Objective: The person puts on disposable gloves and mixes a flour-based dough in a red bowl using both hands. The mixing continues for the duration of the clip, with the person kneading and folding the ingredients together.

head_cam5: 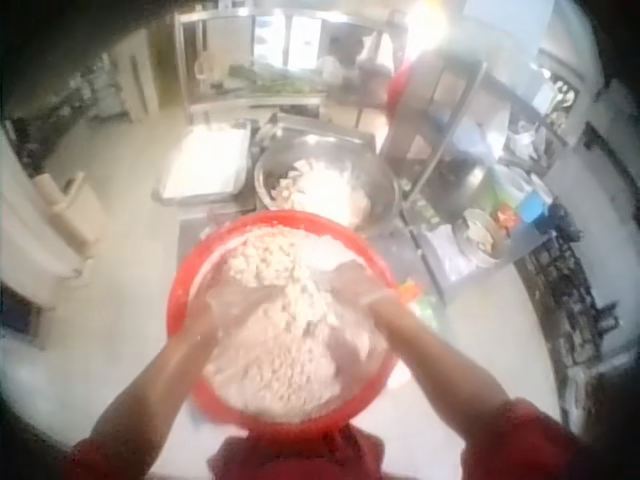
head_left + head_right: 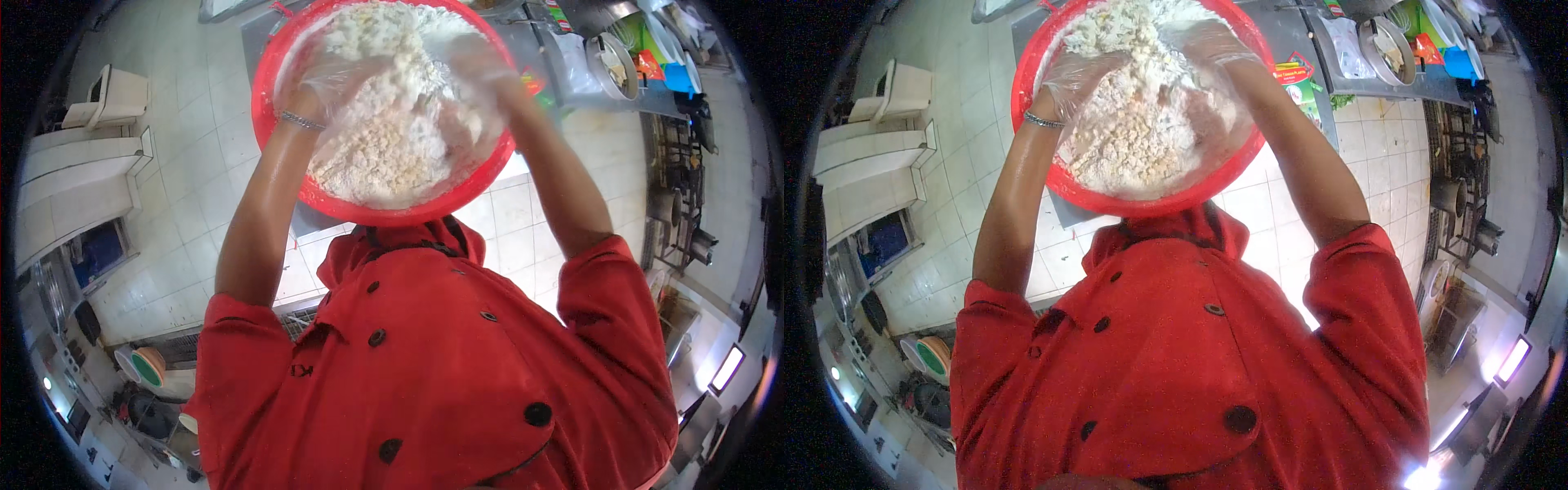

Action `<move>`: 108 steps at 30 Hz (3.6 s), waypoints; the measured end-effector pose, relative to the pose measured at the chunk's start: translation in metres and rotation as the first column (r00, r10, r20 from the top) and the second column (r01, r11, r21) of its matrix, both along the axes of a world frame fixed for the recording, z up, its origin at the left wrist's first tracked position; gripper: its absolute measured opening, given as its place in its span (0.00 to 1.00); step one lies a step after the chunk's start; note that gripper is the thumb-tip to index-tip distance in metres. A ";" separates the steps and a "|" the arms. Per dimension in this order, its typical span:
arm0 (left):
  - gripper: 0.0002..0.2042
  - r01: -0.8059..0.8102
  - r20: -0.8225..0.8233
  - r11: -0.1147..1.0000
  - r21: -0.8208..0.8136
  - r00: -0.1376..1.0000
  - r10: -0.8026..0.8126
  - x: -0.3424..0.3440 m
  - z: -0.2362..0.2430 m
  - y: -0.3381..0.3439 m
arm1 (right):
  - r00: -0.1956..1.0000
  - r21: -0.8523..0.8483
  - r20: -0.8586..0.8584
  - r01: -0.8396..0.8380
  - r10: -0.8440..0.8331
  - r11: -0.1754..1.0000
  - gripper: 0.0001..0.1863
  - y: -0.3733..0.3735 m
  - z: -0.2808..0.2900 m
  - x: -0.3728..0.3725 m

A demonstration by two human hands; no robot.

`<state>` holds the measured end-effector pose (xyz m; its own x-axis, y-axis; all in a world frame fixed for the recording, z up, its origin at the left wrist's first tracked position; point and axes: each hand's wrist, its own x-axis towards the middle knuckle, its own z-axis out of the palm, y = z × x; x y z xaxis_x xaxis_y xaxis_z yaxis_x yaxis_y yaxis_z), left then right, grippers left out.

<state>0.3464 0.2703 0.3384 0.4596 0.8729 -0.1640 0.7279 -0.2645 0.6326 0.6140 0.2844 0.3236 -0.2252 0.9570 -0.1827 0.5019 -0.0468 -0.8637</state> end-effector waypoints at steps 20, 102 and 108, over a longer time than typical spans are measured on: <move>0.44 -0.586 0.051 0.410 -0.699 0.531 0.846 0.028 -0.091 -0.036 | 0.951 -0.429 0.169 0.308 -0.259 0.849 0.19 -0.055 -0.125 -0.025; 0.18 0.440 0.617 0.515 -0.735 0.121 0.778 -0.136 -0.227 -0.001 | 0.977 -0.491 0.061 -0.151 0.206 0.858 0.21 0.035 -0.040 -0.063; 0.17 -0.061 0.610 0.894 -0.444 0.710 0.351 -0.052 -0.081 0.036 | 0.689 0.081 0.568 -0.591 0.450 0.802 0.19 0.064 -0.049 -0.005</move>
<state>0.2941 0.3063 0.2577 0.3883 0.8962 -0.2148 0.0897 0.1952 0.9766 0.6089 0.3483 0.2744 -0.6444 0.7381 -0.1998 0.7354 0.5266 -0.4265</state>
